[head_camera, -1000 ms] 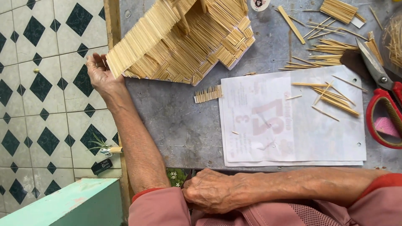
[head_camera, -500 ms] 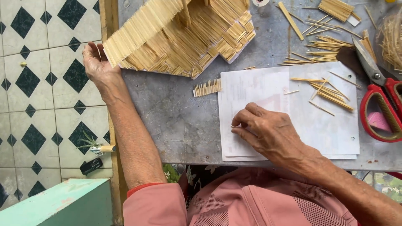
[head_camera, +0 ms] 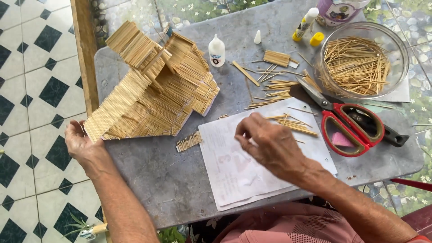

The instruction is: Constructing a model house using toothpicks, glue, and paper templates.

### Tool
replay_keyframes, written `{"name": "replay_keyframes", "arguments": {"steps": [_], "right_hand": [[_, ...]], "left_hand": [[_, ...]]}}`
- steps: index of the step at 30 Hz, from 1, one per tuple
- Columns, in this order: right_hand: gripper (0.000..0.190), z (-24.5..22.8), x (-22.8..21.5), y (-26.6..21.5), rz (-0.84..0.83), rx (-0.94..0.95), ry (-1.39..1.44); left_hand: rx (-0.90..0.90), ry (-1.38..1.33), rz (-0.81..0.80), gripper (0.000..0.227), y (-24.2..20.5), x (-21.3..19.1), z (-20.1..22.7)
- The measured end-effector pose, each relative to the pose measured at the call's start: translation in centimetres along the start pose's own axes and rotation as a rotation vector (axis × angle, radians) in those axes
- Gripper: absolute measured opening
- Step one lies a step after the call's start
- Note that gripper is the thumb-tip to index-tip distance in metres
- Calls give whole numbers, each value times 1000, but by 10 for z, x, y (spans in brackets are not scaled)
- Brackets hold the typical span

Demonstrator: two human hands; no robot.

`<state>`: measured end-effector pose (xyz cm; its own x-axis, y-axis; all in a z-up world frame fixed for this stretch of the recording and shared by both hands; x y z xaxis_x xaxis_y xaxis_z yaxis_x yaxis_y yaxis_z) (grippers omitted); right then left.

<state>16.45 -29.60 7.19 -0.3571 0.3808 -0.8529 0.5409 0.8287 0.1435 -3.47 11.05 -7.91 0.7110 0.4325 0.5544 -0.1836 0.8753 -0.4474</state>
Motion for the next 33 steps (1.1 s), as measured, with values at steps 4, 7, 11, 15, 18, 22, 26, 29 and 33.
{"name": "replay_keyframes", "arguments": {"steps": [4, 7, 11, 15, 18, 22, 26, 29, 33], "right_hand": [[8, 43, -43, 16, 157, 87, -56], [7, 64, -61, 22, 206, 98, -45], [18, 73, -87, 18, 346, 74, 2], [11, 66, -111, -1, 436, 107, 45], [7, 69, -130, -29, 592, 140, 70], [4, 88, -151, -73, 745, 202, 18], [8, 147, -173, -103, 888, 449, -91], [18, 210, -164, -113, 761, 529, -266], [31, 265, -136, -124, 516, 847, -28]], "left_hand": [[26, 147, -58, 4, -2, -2, 2], [25, 185, -105, 6, 8, 1, -1], [32, 180, -74, 6, -12, 1, 3], [18, 163, -109, 8, 9, -2, -1], [28, 164, -75, 15, 47, -14, -6], [526, 623, -537, 15, -25, 13, 20], [541, 799, -450, 17, 32, 2, 10], [574, 879, -524, 27, 7, 9, 13], [1121, 1110, -867, 36, -53, 60, 20]]}}
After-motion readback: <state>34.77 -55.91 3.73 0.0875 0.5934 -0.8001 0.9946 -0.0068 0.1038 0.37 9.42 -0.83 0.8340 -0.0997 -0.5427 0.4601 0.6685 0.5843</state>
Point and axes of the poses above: each hand's wrist, its own y-axis towards the middle knuckle, its own x-axis out of the palm, z = x × y, the point moved 8 cm from there along y, towards the middle knuckle, and after that the axes turned 3 degrees about x, right-handed, at the moved point
